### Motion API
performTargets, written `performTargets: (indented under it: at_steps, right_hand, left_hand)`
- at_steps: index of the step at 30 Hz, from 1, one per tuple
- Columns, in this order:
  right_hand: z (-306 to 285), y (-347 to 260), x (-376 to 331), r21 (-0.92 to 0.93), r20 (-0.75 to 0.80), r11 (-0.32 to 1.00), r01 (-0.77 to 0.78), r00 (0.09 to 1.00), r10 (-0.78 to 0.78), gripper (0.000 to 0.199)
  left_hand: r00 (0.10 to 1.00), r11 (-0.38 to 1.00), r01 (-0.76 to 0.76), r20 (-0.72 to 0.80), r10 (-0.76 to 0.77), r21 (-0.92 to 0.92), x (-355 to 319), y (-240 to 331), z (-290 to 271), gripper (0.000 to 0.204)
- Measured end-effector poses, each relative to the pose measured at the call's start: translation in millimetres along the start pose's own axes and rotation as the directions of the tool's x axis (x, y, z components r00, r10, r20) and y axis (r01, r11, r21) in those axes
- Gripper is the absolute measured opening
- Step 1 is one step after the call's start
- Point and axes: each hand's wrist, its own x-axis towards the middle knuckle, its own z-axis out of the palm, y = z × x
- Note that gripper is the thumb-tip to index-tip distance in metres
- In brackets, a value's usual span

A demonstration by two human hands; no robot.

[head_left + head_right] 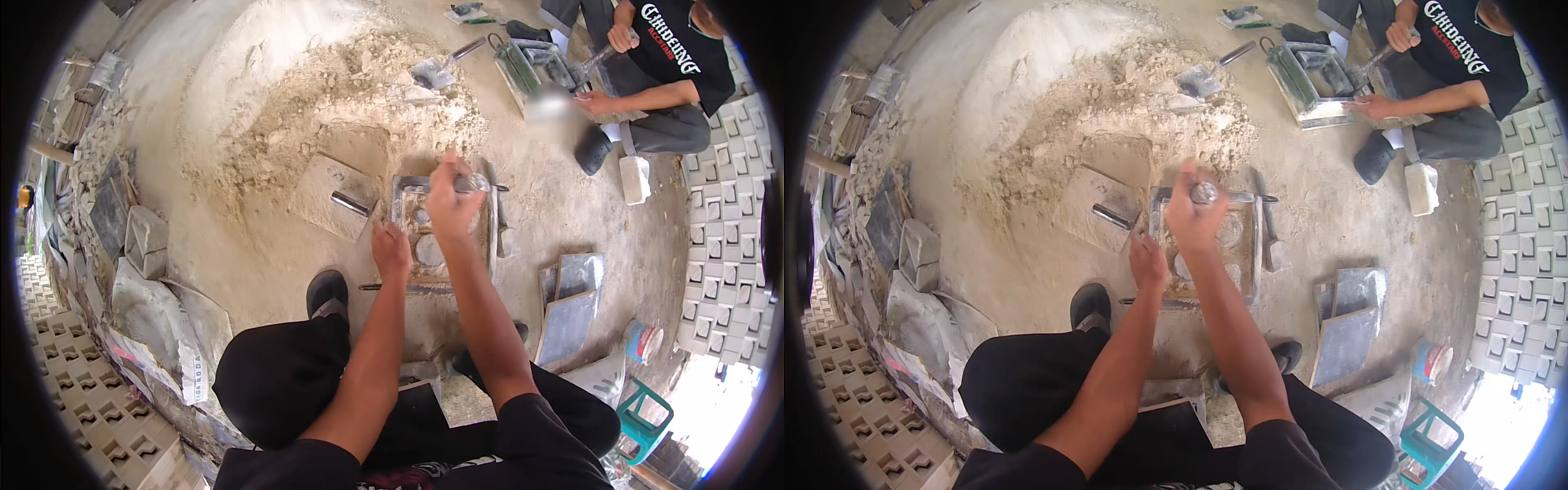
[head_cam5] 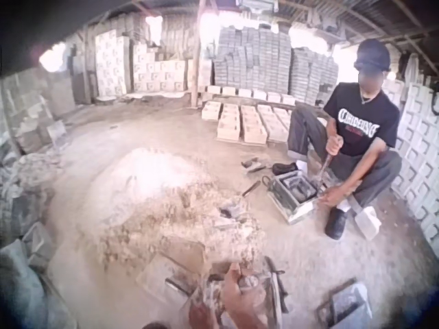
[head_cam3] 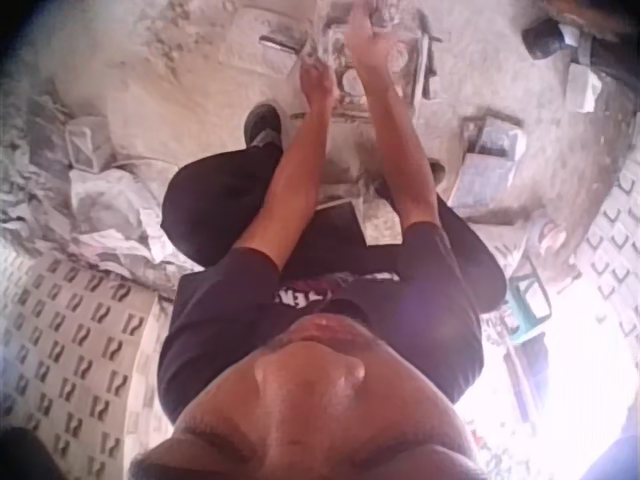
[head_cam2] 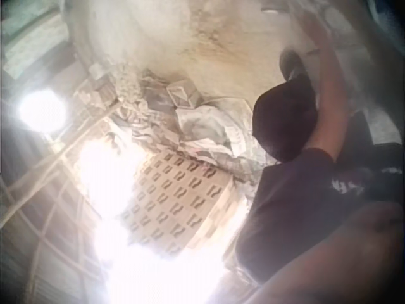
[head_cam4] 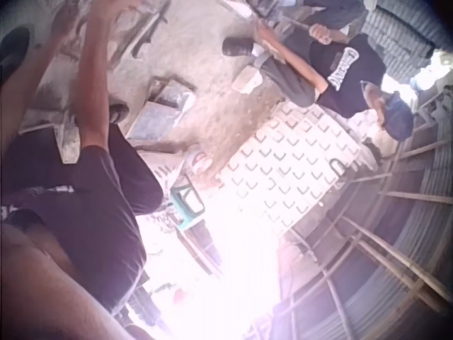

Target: The person prepares a mold by hand, adds dry cement mixture from a pile, and compacts it using a small handheld tool to form a brick pattern.

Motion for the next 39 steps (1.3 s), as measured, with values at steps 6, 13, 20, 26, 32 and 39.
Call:
performTargets:
  at_steps: [6,13,20,26,32,39]
  right_hand:
    - [6.7,-7.5,-0.2,0.004,0.022,0.999,-0.049,0.999,0.049,0.043]
    - [1.8,-4.3,-12.6,-0.05,0.081,0.999,0.001,0.997,0.003,0.043]
    - [-0.1,-5.6,-10.8,-0.081,0.093,0.996,-0.025,0.995,0.032,0.042]
    - [-14.2,-3.0,-15.1,-0.11,0.237,0.991,0.071,0.971,-0.043,0.041]
    - [-31.3,-0.4,-11.8,-0.106,0.157,0.991,0.079,0.986,-0.062,0.039]
    - [-35.9,4.5,-1.4,-0.012,0.149,0.984,0.179,0.973,-0.176,0.043]
  left_hand:
    - [1.0,1.0,0.019,0.001,-0.019,0.002,-1.3,7.2,-4.4,0.043]
    - [1.0,1.0,0.001,-0.021,-0.001,0.006,-0.2,4.1,-3.5,0.044]
    - [1.0,1.0,0.0,0.001,0.0,-0.017,0.2,-2.7,-4.5,0.046]
    - [1.0,1.0,-0.011,0.002,0.011,-0.02,3.4,-5.5,-3.9,0.046]
    - [1.0,0.999,0.0,0.008,0.001,-0.042,-0.9,6.1,-4.2,0.044]
    - [0.999,1.0,-0.015,-0.032,0.015,-0.024,1.0,3.2,-1.3,0.044]
